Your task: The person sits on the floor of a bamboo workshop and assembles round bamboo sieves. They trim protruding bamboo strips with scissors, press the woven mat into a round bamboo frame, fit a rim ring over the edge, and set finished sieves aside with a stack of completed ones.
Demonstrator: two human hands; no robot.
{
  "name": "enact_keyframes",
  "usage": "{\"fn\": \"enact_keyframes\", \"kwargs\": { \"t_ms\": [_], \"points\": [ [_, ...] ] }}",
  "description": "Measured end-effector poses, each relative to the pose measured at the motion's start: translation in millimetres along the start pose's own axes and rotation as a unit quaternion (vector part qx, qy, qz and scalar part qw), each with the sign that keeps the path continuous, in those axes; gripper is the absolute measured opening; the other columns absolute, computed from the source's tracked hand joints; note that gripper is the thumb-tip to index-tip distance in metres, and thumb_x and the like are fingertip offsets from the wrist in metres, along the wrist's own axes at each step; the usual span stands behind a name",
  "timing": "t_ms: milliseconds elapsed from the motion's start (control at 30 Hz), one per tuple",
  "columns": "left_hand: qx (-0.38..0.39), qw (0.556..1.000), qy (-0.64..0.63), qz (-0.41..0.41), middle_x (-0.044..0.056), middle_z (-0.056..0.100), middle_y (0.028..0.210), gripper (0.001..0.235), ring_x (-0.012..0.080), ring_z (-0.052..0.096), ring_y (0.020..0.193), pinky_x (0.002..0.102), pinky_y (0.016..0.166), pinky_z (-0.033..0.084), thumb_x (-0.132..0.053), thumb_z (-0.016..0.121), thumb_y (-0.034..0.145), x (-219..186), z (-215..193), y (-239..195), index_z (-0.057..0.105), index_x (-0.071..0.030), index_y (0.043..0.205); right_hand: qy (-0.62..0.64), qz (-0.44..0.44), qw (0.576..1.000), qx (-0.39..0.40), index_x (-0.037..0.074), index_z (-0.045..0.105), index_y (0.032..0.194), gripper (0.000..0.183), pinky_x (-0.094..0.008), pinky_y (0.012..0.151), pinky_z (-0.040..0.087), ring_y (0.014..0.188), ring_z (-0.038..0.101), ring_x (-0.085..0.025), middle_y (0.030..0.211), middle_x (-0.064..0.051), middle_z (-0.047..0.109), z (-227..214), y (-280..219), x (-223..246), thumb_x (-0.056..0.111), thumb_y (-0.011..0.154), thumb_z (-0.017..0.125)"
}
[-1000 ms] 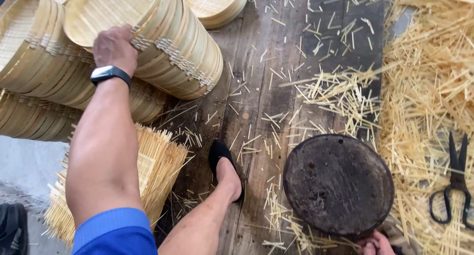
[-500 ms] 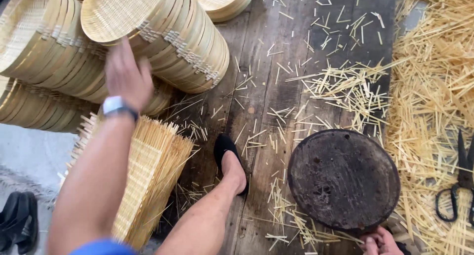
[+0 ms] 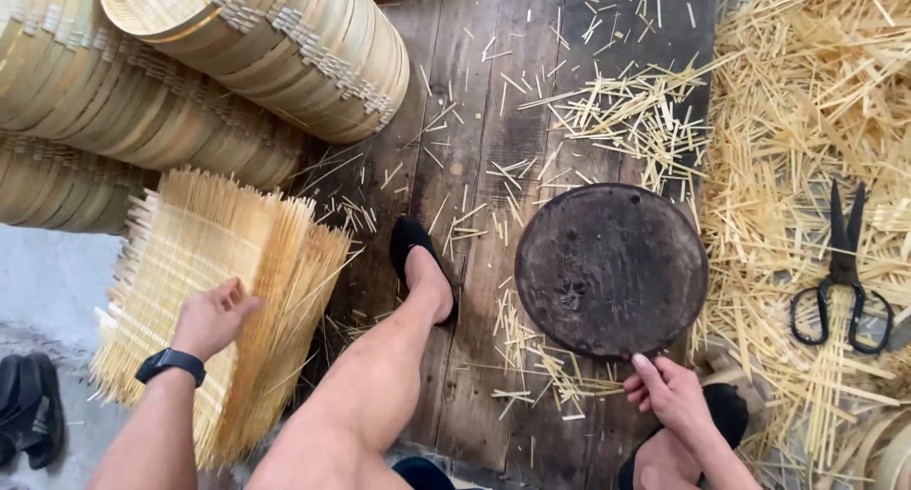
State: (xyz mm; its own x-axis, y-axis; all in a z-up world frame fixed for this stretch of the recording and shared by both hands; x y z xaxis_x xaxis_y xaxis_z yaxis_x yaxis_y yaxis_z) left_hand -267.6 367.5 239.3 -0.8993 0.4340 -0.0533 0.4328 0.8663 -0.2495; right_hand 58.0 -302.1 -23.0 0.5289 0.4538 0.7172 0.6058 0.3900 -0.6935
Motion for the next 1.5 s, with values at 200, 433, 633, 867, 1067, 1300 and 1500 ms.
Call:
{"fn": "enact_keyframes", "kwargs": {
  "t_ms": [200, 433, 633, 867, 1067, 1300, 1500],
  "points": [
    [-0.115, 0.962, 0.244, 0.043, 0.018, 0.078, 0.095, 0.029, 0.0333, 0.075, 0.088, 0.043, 0.08, 0.059, -0.035, 0.052, 0.115, -56, -55, -64, 0.072, -0.016, 0.125, 0.079, -0.023, 0.996, -0.027, -0.004, 0.068, 0.104, 0.031, -0.033, 0.06, 0.057, 0.069, 0.07, -0.02, 0.083, -0.015, 0.074, -11, -5, -3, 0.025, 0.103, 0.055],
    [-0.182, 0.962, 0.16, 0.123, 0.032, 0.068, 0.122, 0.091, 0.0444, 0.065, 0.112, 0.049, 0.093, 0.054, -0.064, 0.082, 0.071, -18, 35, -56, 0.065, 0.002, 0.132, 0.035, -0.04, 0.998, 0.022, -0.005, 0.067, 0.107, 0.026, -0.033, 0.062, 0.056, 0.072, 0.07, -0.02, 0.087, -0.015, 0.076, -1, 4, -11, 0.019, 0.103, 0.058],
    [-0.066, 0.997, -0.018, -0.045, 0.028, 0.071, 0.12, 0.09, 0.0411, 0.067, 0.113, 0.047, 0.098, 0.052, -0.059, 0.086, 0.068, -35, 25, -69, 0.065, -0.006, 0.137, -0.001, -0.055, 0.998, 0.022, -0.006, 0.066, 0.107, 0.025, -0.032, 0.064, 0.056, 0.073, 0.07, -0.019, 0.088, -0.016, 0.076, -2, 0, -9, 0.018, 0.104, 0.059],
    [-0.052, 0.998, 0.022, 0.025, 0.025, 0.07, 0.123, 0.08, 0.0391, 0.068, 0.111, 0.046, 0.097, 0.054, -0.063, 0.083, 0.072, -12, 32, -54, 0.072, -0.008, 0.129, -0.014, -0.052, 0.998, 0.023, -0.005, 0.067, 0.108, 0.025, -0.032, 0.065, 0.056, 0.074, 0.069, -0.018, 0.089, -0.014, 0.075, 2, -6, 8, 0.018, 0.103, 0.059],
    [-0.054, 0.991, 0.026, 0.123, 0.027, 0.071, 0.102, 0.052, 0.0387, 0.073, 0.091, 0.046, 0.084, 0.058, -0.044, 0.072, 0.088, -32, -6, -72, 0.074, -0.007, 0.125, -0.001, -0.04, 0.999, 0.028, -0.004, 0.067, 0.11, 0.024, -0.033, 0.067, 0.057, 0.077, 0.069, -0.019, 0.09, -0.015, 0.075, 0, -10, 9, 0.018, 0.103, 0.058],
    [-0.277, 0.943, 0.015, 0.184, 0.024, 0.067, 0.083, 0.024, 0.0387, 0.069, 0.074, 0.048, 0.072, 0.055, -0.02, 0.062, 0.109, -48, -73, -99, 0.075, -0.005, 0.123, 0.009, -0.062, 0.997, 0.033, -0.004, 0.067, 0.109, 0.023, -0.033, 0.067, 0.057, 0.076, 0.07, -0.019, 0.089, -0.015, 0.075, -1, -8, 11, 0.017, 0.102, 0.059],
    [-0.146, 0.966, 0.144, 0.16, 0.04, 0.043, 0.147, 0.109, 0.0526, 0.042, 0.133, 0.049, 0.104, 0.042, -0.069, 0.084, 0.077, -94, 45, -54, 0.05, 0.01, 0.143, -0.011, -0.06, 0.997, 0.042, -0.004, 0.067, 0.109, 0.023, -0.032, 0.067, 0.057, 0.077, 0.07, -0.019, 0.089, -0.014, 0.075, 4, -3, 5, 0.017, 0.102, 0.06]
  ]
}}
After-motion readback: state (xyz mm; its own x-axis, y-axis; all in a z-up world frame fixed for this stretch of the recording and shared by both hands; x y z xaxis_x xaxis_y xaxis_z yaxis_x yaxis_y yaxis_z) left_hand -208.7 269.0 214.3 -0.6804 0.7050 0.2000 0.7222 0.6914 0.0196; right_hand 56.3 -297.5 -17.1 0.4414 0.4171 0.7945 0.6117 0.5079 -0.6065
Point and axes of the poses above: each hand's wrist, its own y-axis towards the middle knuckle, its own z-axis out of the palm, x = y × z, the point moved 2 cm from there along y, towards the middle knuckle
